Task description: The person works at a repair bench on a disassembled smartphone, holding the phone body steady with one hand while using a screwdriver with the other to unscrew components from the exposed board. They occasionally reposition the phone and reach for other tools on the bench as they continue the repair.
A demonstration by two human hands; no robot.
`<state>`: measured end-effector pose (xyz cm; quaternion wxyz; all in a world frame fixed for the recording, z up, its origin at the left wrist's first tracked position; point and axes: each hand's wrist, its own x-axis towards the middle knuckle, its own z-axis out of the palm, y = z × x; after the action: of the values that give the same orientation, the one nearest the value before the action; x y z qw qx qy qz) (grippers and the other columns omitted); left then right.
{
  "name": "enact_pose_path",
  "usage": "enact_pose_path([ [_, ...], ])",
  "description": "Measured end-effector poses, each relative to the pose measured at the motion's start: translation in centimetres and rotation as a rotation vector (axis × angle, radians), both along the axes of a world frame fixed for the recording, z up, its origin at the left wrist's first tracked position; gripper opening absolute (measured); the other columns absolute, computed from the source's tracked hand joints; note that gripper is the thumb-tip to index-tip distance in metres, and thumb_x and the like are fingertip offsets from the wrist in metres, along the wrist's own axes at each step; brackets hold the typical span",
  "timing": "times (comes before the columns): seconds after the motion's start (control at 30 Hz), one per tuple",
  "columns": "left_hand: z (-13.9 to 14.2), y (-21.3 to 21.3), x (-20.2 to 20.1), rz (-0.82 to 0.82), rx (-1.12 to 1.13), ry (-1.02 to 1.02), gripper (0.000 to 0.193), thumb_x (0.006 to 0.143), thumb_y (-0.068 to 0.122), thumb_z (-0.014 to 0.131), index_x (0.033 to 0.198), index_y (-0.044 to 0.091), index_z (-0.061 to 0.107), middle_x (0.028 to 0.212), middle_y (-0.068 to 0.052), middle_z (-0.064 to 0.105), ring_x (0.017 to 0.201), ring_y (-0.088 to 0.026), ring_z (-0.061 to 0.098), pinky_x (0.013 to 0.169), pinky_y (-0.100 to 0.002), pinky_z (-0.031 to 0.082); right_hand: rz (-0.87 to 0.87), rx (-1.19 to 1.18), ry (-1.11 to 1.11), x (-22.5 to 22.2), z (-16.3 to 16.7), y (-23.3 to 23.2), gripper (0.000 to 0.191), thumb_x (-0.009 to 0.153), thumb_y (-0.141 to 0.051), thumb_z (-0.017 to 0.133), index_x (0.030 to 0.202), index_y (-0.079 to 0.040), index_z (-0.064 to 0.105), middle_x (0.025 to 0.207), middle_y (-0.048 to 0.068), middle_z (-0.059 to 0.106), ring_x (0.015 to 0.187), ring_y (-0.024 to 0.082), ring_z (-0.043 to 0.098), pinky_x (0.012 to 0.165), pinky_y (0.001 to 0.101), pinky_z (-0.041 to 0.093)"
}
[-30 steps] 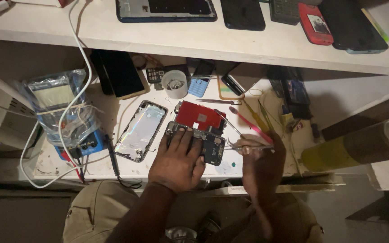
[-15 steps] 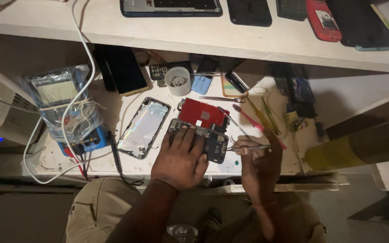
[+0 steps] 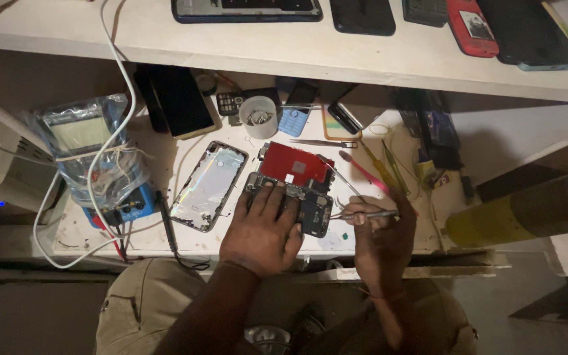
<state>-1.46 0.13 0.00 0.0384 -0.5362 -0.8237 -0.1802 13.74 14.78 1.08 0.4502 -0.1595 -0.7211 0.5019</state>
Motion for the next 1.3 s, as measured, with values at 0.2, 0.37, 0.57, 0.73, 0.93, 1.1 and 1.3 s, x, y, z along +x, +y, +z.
enact_pose_path([
  [0.2, -0.1, -0.1, 0.1, 0.005, 0.017, -0.006, 0.056, 0.094, 0.04, 0.045, 0.137, 0.009, 0.06, 0.148, -0.023, 0.051, 0.142, -0.038, 0.042, 0.114, -0.063, 0.028, 0.05, 0.06, 0.005, 0.0, -0.2, 0.2, 0.057, 0.105, -0.001, 0.058, 0.152, 0.0, 0.026, 0.113, 0.023, 0.072, 0.104, 0.023, 0.072, 0.094, 0.0353, 0.059],
  [0.37, -0.1, -0.1, 0.0, -0.006, 0.032, 0.0, 0.056, 0.093, 0.04, 0.046, 0.137, 0.007, 0.06, 0.147, -0.025, 0.051, 0.14, -0.039, 0.043, 0.113, -0.064, 0.028, 0.067, 0.03, -0.008, 0.2, -0.4, 0.3, 0.058, 0.106, 0.0, 0.057, 0.154, -0.002, 0.025, 0.111, 0.022, 0.074, 0.104, 0.023, 0.072, 0.094, 0.0348, 0.058],
  [0.57, -0.1, -0.1, 0.1, -0.002, 0.041, 0.011, 0.055, 0.095, 0.04, 0.045, 0.137, 0.007, 0.06, 0.147, -0.025, 0.051, 0.141, -0.039, 0.043, 0.113, -0.064, 0.028, 0.08, 0.148, -0.039, 0.3, -0.3, 0.5, 0.058, 0.107, 0.001, 0.054, 0.157, -0.004, 0.025, 0.112, 0.022, 0.073, 0.107, 0.024, 0.073, 0.094, 0.0353, 0.061],
  [0.73, -0.2, -0.1, 0.1, 0.0, 0.068, 0.015, 0.056, 0.094, 0.039, 0.046, 0.137, 0.006, 0.06, 0.147, -0.025, 0.051, 0.14, -0.039, 0.043, 0.113, -0.064, 0.029, 0.012, 0.238, -0.122, 0.2, -0.1, 0.4, 0.057, 0.105, 0.002, 0.054, 0.154, -0.002, 0.025, 0.116, 0.022, 0.071, 0.107, 0.023, 0.074, 0.087, 0.0316, 0.063],
  [0.93, -0.2, -0.1, 0.0, -0.002, 0.05, 0.011, 0.056, 0.093, 0.04, 0.046, 0.137, 0.007, 0.06, 0.148, -0.024, 0.051, 0.141, -0.039, 0.043, 0.113, -0.064, 0.029, -0.085, 0.218, -0.269, 0.4, 0.6, 0.0, 0.055, 0.101, 0.0, 0.06, 0.148, 0.001, 0.033, 0.121, 0.022, 0.068, 0.106, 0.023, 0.075, 0.076, 0.0275, 0.064],
  [1.1, -0.3, 0.0, 0.0, -0.009, 0.057, 0.019, 0.055, 0.093, 0.039, 0.048, 0.135, 0.006, 0.061, 0.145, -0.026, 0.052, 0.139, -0.04, 0.044, 0.111, -0.064, 0.029, -0.164, 0.15, -0.371, 0.3, 1.0, -0.2, 0.059, 0.095, 0.0, 0.065, 0.147, 0.002, 0.037, 0.135, 0.019, 0.062, 0.09, 0.021, 0.075, 0.061, 0.0265, 0.061],
  [1.3, -0.3, -0.3, 0.1, -0.013, 0.174, 0.013, 0.053, 0.091, 0.037, 0.053, 0.133, 0.006, 0.064, 0.144, -0.024, 0.055, 0.139, -0.04, 0.047, 0.113, -0.063, 0.031, 0.053, 0.215, -0.285, -0.1, 1.7, 0.4, 0.055, 0.099, 0.004, 0.062, 0.148, 0.005, 0.038, 0.116, 0.018, 0.072, 0.104, 0.021, 0.073, 0.086, 0.0287, 0.062],
])
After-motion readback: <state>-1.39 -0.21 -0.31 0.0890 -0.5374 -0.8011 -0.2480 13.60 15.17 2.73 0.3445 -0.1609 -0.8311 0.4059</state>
